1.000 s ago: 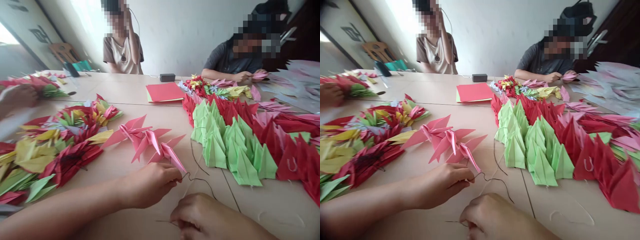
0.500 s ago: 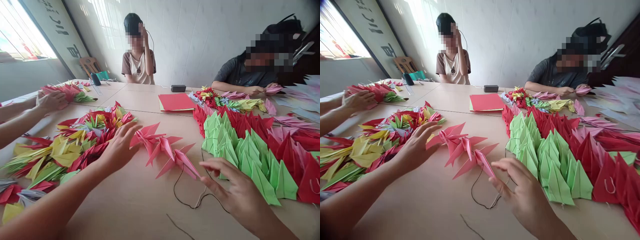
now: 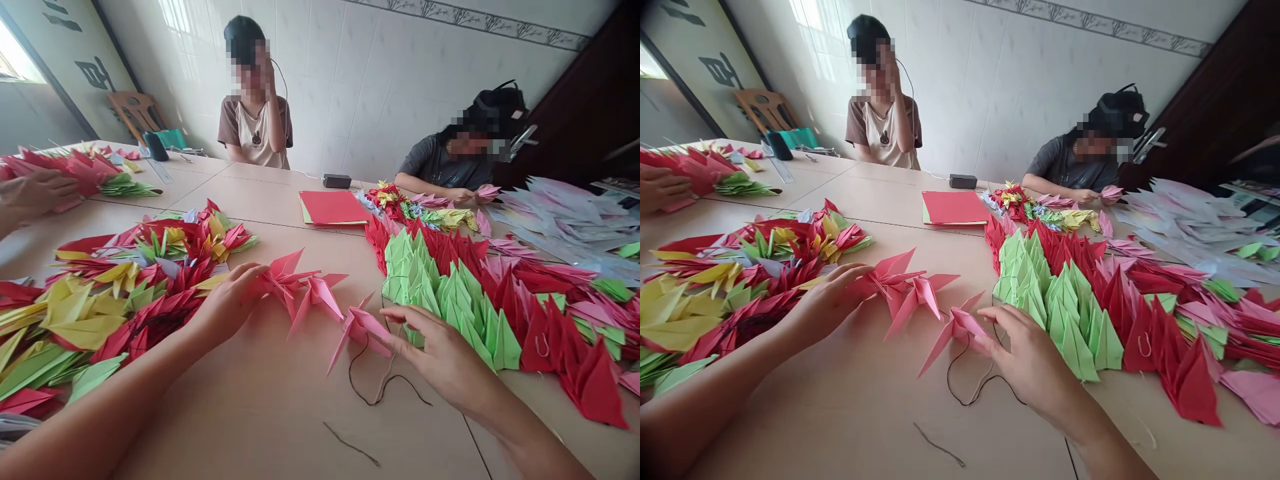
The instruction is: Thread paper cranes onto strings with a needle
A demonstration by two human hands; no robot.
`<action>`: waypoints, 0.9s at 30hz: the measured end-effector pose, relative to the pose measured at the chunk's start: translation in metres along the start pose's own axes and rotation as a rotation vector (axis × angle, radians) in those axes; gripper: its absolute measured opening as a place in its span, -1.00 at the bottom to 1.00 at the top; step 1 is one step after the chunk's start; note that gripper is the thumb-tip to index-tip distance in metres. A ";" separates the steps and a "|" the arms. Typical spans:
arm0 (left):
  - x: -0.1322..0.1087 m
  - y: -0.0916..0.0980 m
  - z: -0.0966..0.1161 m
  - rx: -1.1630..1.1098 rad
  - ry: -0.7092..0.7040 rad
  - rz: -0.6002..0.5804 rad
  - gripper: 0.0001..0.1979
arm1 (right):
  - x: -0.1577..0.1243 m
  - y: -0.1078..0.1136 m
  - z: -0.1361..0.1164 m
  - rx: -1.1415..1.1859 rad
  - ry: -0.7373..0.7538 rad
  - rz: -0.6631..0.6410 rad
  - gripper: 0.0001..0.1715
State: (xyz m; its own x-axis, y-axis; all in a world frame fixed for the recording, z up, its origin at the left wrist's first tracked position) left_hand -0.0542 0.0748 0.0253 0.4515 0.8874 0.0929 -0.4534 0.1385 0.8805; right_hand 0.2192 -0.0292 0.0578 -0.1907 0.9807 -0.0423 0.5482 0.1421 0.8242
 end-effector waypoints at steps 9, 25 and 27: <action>-0.002 0.006 -0.004 -0.052 0.027 0.003 -0.64 | 0.073 -0.031 -0.062 -0.143 0.065 -0.066 -0.78; -0.001 0.009 -0.010 -0.188 0.073 0.017 -0.66 | 0.117 -0.042 -0.101 -0.476 0.089 -0.127 -0.82; -0.002 0.009 -0.010 -0.198 0.074 0.016 -0.65 | 0.127 -0.054 -0.105 -0.531 0.099 -0.163 -0.91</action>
State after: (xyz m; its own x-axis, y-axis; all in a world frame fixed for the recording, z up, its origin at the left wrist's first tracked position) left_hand -0.0668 0.0785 0.0284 0.3891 0.9189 0.0654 -0.6055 0.2016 0.7699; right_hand 0.0802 0.0733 0.0669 -0.3281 0.9308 -0.1611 0.0245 0.1789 0.9836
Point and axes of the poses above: each hand's wrist, its own x-axis towards the middle knuckle, its own y-axis out of the back of the hand, z = x × y, the point moved 10 cm from there along x, towards the middle knuckle, and after that the axes turned 12 degrees about -z, right-handed, at the moved point
